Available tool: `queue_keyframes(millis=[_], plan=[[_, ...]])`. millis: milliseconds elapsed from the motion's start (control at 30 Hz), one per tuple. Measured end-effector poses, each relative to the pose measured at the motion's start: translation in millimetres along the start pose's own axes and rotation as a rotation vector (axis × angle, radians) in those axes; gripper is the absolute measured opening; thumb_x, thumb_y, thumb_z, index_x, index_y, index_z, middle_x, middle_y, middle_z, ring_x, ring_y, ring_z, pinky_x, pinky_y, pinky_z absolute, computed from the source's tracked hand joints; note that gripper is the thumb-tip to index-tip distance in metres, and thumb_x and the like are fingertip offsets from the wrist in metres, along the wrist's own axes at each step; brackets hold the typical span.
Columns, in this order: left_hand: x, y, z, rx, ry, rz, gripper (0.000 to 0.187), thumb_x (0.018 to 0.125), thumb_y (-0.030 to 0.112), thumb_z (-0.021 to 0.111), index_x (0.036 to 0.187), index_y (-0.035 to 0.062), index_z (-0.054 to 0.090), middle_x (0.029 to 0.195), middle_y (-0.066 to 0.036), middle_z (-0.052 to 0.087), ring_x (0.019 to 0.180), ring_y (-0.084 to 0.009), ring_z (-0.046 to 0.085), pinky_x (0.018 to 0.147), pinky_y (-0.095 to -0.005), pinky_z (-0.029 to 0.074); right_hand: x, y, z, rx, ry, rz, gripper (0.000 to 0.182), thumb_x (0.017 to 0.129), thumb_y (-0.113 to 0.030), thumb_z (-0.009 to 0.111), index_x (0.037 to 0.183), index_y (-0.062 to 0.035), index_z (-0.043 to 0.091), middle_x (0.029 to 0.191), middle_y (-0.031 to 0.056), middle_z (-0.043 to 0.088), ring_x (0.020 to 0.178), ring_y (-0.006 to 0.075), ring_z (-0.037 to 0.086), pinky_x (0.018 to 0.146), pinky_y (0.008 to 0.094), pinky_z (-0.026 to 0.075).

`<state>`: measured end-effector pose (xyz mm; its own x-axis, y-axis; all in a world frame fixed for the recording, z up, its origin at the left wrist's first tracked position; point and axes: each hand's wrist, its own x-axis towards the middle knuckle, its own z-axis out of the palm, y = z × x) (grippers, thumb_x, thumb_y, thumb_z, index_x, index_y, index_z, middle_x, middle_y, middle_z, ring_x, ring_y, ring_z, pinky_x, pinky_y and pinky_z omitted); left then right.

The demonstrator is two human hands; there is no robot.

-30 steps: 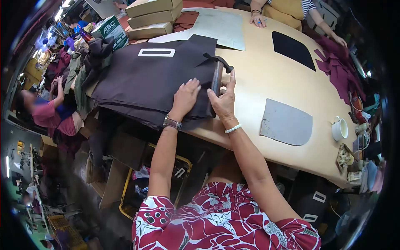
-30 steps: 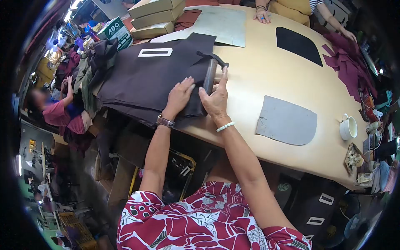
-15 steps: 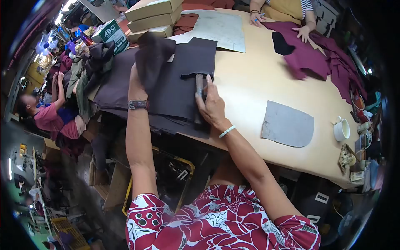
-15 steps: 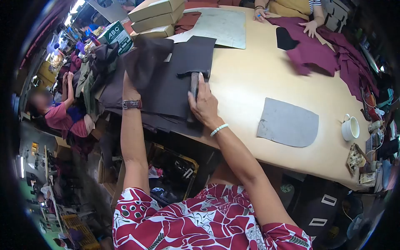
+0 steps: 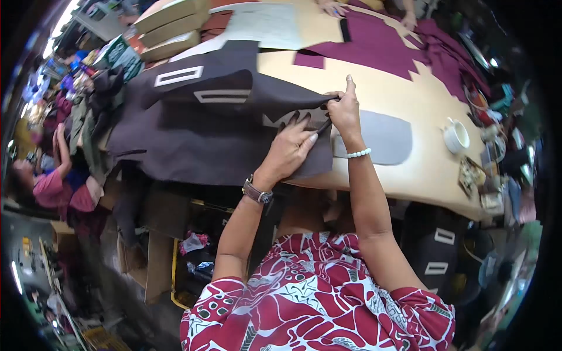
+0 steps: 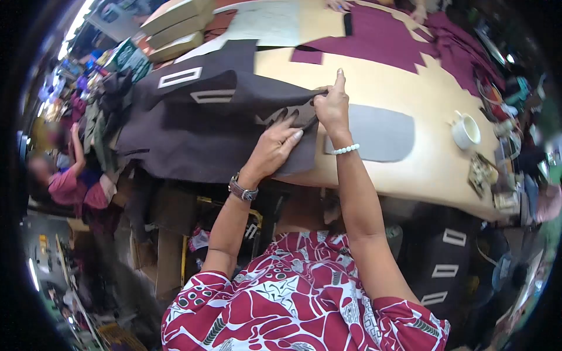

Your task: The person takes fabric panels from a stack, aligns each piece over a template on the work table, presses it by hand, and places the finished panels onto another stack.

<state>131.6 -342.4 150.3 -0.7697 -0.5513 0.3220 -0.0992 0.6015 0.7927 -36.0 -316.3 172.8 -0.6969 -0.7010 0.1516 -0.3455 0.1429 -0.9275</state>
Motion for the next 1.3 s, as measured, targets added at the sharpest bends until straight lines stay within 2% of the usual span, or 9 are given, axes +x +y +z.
queue_keyframes(millis=[200,300,733,833,933,967,1067,1267,1300], plan=[[3.1,38.5,96.3,0.032,-0.296,0.140,0.032,0.093,0.028,0.046,0.114,0.0082,0.061,0.140,-0.018,0.037,0.134,-0.0382,0.024,0.105,-0.0571,0.019,-14.8,50.4,-112.7,-0.264,0.241,0.023,0.065,0.077,-0.003,0.054,0.135,0.0065,0.025,0.080,0.0223,0.064,0.071,0.0313,0.064,0.068,0.0369,0.049],[0.4,66.9,121.9,-0.028,-0.412,0.216,0.038,0.094,0.031,0.044,0.124,0.0101,0.053,0.140,-0.019,0.035,0.133,-0.0383,0.025,0.106,-0.0570,0.018,-20.1,81.2,-168.7,-0.406,0.315,-0.015,0.062,0.080,-0.005,0.054,0.135,0.0037,0.027,0.077,0.0235,0.062,0.071,0.0335,0.062,0.068,0.0395,0.047],[1.0,14.8,87.9,0.651,-0.159,0.080,0.050,0.093,0.035,0.044,0.133,0.0052,0.040,0.142,-0.018,0.032,0.132,-0.0383,0.025,0.104,-0.0569,0.021,-25.8,141.4,-282.0,-0.727,0.363,-0.124,0.064,0.083,-0.008,0.056,0.139,-0.0036,0.025,0.068,0.0188,0.056,0.064,0.0360,0.058,0.063,0.0452,0.044],[13.8,11.2,86.9,0.657,-0.229,0.051,0.051,0.094,0.037,0.041,0.136,0.0079,0.037,0.143,-0.018,0.030,0.133,-0.0382,0.024,0.105,-0.0580,0.019,-23.8,137.1,-285.0,-0.941,0.291,-0.015,0.068,0.080,-0.011,0.061,0.139,-0.0048,0.027,0.083,0.0178,0.059,0.072,0.0335,0.060,0.066,0.0438,0.046],[17.4,9.5,91.7,0.685,-0.225,0.038,0.052,0.094,0.038,0.040,0.136,0.0081,0.036,0.144,-0.017,0.028,0.133,-0.0381,0.023,0.105,-0.0580,0.018,-20.9,130.2,-284.4,-1.279,0.344,-0.338,0.073,0.076,-0.015,0.066,0.138,-0.0066,0.029,0.104,0.0150,0.057,0.088,0.0301,0.059,0.074,0.0402,0.047],[16.6,8.4,92.8,0.684,-0.226,0.028,0.052,0.095,0.038,0.039,0.137,0.0089,0.036,0.145,-0.015,0.027,0.134,-0.0370,0.022,0.106,-0.0566,0.016,-19.4,121.6,-282.4,-1.298,0.299,-0.292,0.078,0.071,-0.019,0.070,0.138,-0.0083,0.031,0.120,0.0123,0.049,0.107,0.0280,0.052,0.087,0.0386,0.043],[15.6,9.6,94.0,0.698,-0.215,0.024,0.052,0.095,0.038,0.038,0.138,0.0097,0.035,0.145,-0.014,0.028,0.135,-0.0353,0.021,0.108,-0.0547,0.015,2.0,119.2,-278.6,-1.347,0.327,-0.508,0.078,0.071,-0.021,0.071,0.137,-0.0084,0.032,0.123,0.0125,0.047,0.117,0.0281,0.044,0.095,0.0424,0.037],[16.1,13.9,93.0,0.711,-0.223,-0.003,0.054,0.094,0.039,0.040,0.139,0.0099,0.034,0.145,-0.012,0.029,0.135,-0.0321,0.022,0.109,-0.0520,0.015,70.4,105.1,-321.0,-1.505,0.649,-0.386,0.071,0.075,-0.025,0.066,0.137,-0.0111,0.033,0.127,0.0129,0.045,0.121,0.0326,0.039,0.100,0.0502,0.030],[16.9,16.0,92.9,0.699,-0.216,-0.007,0.054,0.094,0.039,0.041,0.139,0.0095,0.034,0.145,-0.012,0.029,0.135,-0.0319,0.022,0.109,-0.0520,0.015,75.0,108.1,-337.1,-1.507,0.653,-0.329,0.061,0.076,-0.034,0.064,0.129,-0.0104,0.046,0.127,0.0134,0.045,0.122,0.0346,0.038,0.100,0.0538,0.028]])
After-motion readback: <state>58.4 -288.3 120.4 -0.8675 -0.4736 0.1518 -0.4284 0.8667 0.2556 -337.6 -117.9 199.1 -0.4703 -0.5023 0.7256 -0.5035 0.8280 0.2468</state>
